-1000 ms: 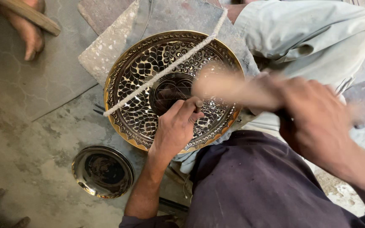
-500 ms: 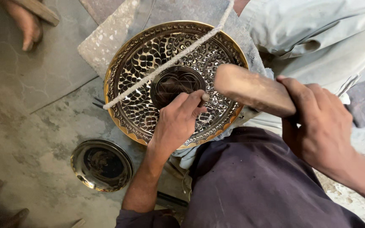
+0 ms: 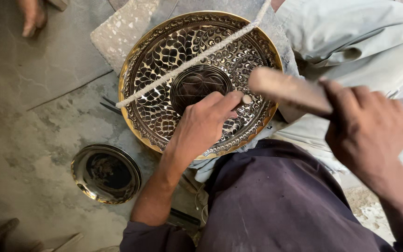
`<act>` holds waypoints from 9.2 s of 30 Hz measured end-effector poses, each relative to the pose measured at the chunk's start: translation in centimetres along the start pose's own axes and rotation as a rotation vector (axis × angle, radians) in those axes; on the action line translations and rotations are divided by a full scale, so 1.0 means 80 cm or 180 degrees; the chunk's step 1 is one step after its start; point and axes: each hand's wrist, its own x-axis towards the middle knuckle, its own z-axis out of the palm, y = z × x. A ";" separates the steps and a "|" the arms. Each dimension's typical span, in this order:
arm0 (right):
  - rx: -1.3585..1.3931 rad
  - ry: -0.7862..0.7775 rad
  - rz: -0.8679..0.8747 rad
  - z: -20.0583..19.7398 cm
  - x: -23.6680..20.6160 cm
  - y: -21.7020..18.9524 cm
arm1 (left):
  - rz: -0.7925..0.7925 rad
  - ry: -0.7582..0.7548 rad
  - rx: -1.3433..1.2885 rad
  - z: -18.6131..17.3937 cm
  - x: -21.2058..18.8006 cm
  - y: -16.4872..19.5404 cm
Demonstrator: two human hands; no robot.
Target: The person sits on the floor with a large brass tray on their lap and engraves a decorative pattern into its center. They hold a small punch against the metal with one hand and repeatedly strike it with a wooden mallet held in the other hand, repositioning the punch to work across the design, and briefly set the punch down to check the tray before resuming.
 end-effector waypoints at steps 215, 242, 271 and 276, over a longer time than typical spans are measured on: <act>-0.0771 -0.0560 -0.1533 -0.088 0.122 -0.101 | -0.1248 0.2002 -0.0258 0.084 -0.089 0.008; -0.1217 -0.0469 -0.1646 -0.074 0.104 -0.083 | -0.1198 0.1929 -0.0037 0.073 -0.088 0.006; -0.1012 -0.0375 -0.1439 -0.060 0.105 -0.069 | -0.1193 0.2102 -0.0237 0.062 -0.079 0.009; -0.2199 -0.0523 -0.1777 -0.082 0.110 -0.084 | -0.1439 0.2683 -0.0866 0.067 -0.088 0.030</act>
